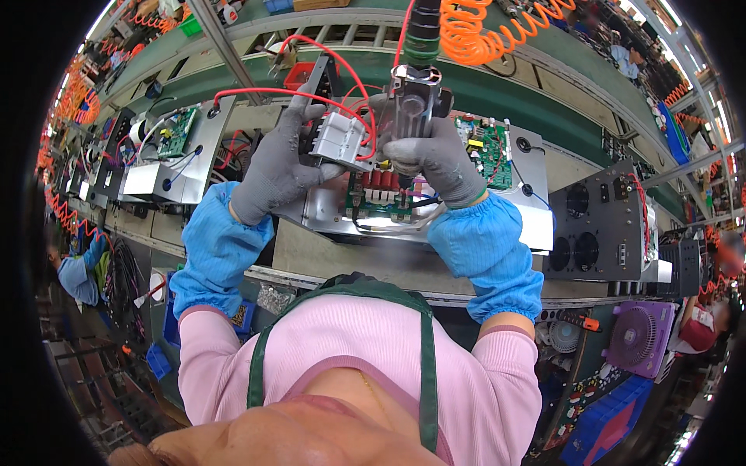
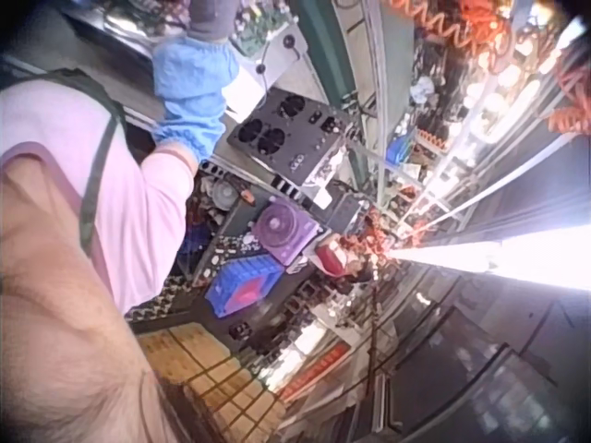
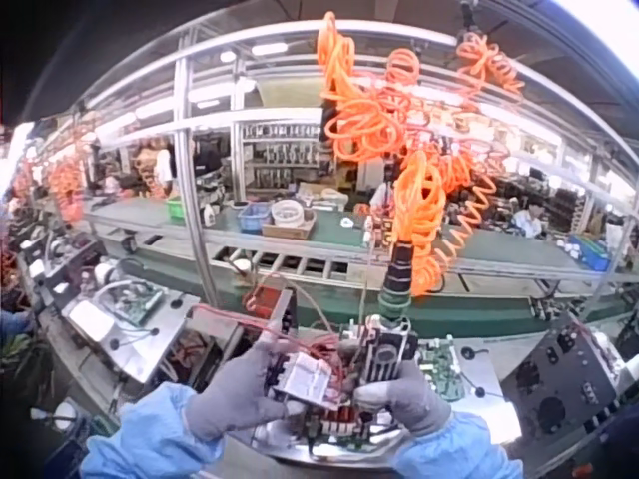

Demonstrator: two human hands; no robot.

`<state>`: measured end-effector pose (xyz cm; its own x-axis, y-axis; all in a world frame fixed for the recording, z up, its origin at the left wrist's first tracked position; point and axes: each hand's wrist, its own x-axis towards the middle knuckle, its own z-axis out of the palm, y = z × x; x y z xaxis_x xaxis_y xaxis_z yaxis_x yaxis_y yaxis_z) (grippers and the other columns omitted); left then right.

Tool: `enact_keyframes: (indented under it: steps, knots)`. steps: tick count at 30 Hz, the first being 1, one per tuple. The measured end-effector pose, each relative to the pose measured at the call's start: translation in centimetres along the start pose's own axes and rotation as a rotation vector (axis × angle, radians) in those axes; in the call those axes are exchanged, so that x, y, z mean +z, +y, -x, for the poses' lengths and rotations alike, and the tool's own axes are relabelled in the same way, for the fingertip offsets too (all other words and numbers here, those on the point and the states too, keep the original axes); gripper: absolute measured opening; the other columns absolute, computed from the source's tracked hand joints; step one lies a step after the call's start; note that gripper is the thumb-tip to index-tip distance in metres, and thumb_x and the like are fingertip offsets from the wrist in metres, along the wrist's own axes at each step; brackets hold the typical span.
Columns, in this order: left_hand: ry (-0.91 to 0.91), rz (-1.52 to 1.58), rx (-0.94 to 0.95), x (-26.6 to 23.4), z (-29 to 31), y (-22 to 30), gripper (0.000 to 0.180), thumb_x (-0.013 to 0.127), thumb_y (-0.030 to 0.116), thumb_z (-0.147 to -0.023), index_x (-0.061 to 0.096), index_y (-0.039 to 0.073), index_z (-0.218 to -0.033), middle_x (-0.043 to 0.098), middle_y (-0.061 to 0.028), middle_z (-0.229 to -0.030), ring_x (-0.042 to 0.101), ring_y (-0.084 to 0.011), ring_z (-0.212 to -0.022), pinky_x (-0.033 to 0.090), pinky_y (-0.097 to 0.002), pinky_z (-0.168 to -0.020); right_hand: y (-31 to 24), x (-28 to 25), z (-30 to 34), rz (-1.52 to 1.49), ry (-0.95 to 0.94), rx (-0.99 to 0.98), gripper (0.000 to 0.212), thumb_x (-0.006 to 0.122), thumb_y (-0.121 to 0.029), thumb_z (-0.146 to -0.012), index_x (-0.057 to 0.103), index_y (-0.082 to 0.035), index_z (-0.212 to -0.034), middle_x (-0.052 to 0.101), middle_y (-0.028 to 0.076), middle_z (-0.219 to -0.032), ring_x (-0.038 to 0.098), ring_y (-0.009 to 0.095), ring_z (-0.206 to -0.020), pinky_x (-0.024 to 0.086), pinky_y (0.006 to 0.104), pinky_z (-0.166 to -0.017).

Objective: Assemble electronic components and wire a power supply unit on an assembly line.

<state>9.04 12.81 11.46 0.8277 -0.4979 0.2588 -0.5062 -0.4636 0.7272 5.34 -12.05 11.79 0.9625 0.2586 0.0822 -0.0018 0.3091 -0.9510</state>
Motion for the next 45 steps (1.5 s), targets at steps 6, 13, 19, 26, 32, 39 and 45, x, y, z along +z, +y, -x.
enact_keyframes:
  steps: [6, 13, 19, 26, 32, 39, 45]
  knots:
    - [-0.220, -0.455, 0.066, -0.2, 0.1, 2.7, 0.103, 0.079, 0.029, -0.067, 0.015, 0.018, -0.147, 0.047, -0.0216, -0.124, 0.058, -0.0367, -0.105, 0.052, -0.0420, -0.086, -0.7, 0.9, -0.2, 0.011, -0.032, -0.033, 0.054, 0.062, -0.006, -0.072, 0.052, 0.000, -0.125, 0.065, 0.008, -0.088, 0.054, 0.008, -0.060, 0.036, 0.0208, -0.047]
    - [-0.215, 0.015, 0.225, -1.8, 0.1, 2.3, 0.083, 0.074, 0.025, -0.074, 0.028, 0.010, -0.142, 0.050, -0.0226, -0.121, 0.059, -0.0315, -0.104, 0.052, -0.0371, -0.085, -0.6, 1.3, -0.5, 0.010, -0.040, -0.003, 0.055, 0.063, -0.006, -0.072, 0.052, 0.001, -0.125, 0.065, 0.008, -0.095, 0.056, 0.009, -0.063, 0.038, 0.0205, -0.049]
    - [0.043, 0.340, -0.074, -4.4, -0.7, -2.2, 0.057, 0.065, 0.025, -0.087, 0.041, 0.006, -0.135, 0.061, -0.0162, -0.110, 0.062, -0.0264, -0.099, 0.050, -0.0328, -0.085, -0.3, 1.7, -0.2, 0.029, 0.023, -0.075, 0.056, 0.064, -0.005, -0.069, 0.053, 0.002, -0.124, 0.066, 0.011, -0.093, 0.057, 0.010, -0.066, 0.041, 0.0212, -0.051]
    - [-0.127, 0.462, -0.126, -0.8, -0.6, -1.0, 0.062, 0.045, 0.049, -0.094, 0.041, 0.001, -0.133, 0.057, -0.0128, -0.119, 0.057, -0.0200, -0.105, 0.047, -0.0354, -0.090, 0.0, 0.8, -0.5, -0.004, -0.002, -0.082, 0.055, 0.063, -0.004, -0.067, 0.054, 0.003, -0.121, 0.066, 0.012, -0.091, 0.060, 0.013, -0.068, 0.044, 0.0225, -0.053]
    - [-0.227, 0.663, -0.781, 0.7, -4.4, 5.8, 0.065, 0.037, 0.060, -0.092, 0.050, 0.002, -0.119, 0.060, -0.0135, -0.097, 0.060, -0.0179, -0.091, 0.048, -0.0322, -0.076, 0.3, 0.4, -0.6, -0.031, 0.068, -0.098, 0.054, 0.064, -0.006, -0.065, 0.056, 0.003, -0.118, 0.066, 0.011, -0.088, 0.062, 0.015, -0.067, 0.047, 0.0227, -0.055]
    - [-0.528, 0.587, -0.647, 3.1, -7.6, 0.6, 0.068, 0.033, 0.067, -0.090, 0.063, 0.006, -0.090, 0.063, -0.0064, -0.066, 0.062, -0.0160, -0.056, 0.049, -0.0296, -0.048, 1.0, -1.0, -0.5, -0.067, 0.118, -0.163, 0.052, 0.063, -0.006, -0.066, 0.057, 0.002, -0.118, 0.066, 0.010, -0.086, 0.057, 0.010, -0.057, 0.039, 0.0207, -0.045]
    - [-0.323, -0.198, -0.217, -1.5, -6.2, 4.4, 0.066, 0.033, 0.061, -0.094, 0.063, 0.002, -0.100, 0.062, -0.0102, -0.079, 0.057, -0.0175, -0.071, 0.046, -0.0313, -0.068, 0.8, -0.7, -0.6, -0.036, 0.123, -0.149, 0.053, 0.063, -0.010, -0.067, 0.056, 0.002, -0.118, 0.066, 0.010, -0.087, 0.053, 0.008, -0.055, 0.039, 0.0203, -0.045]
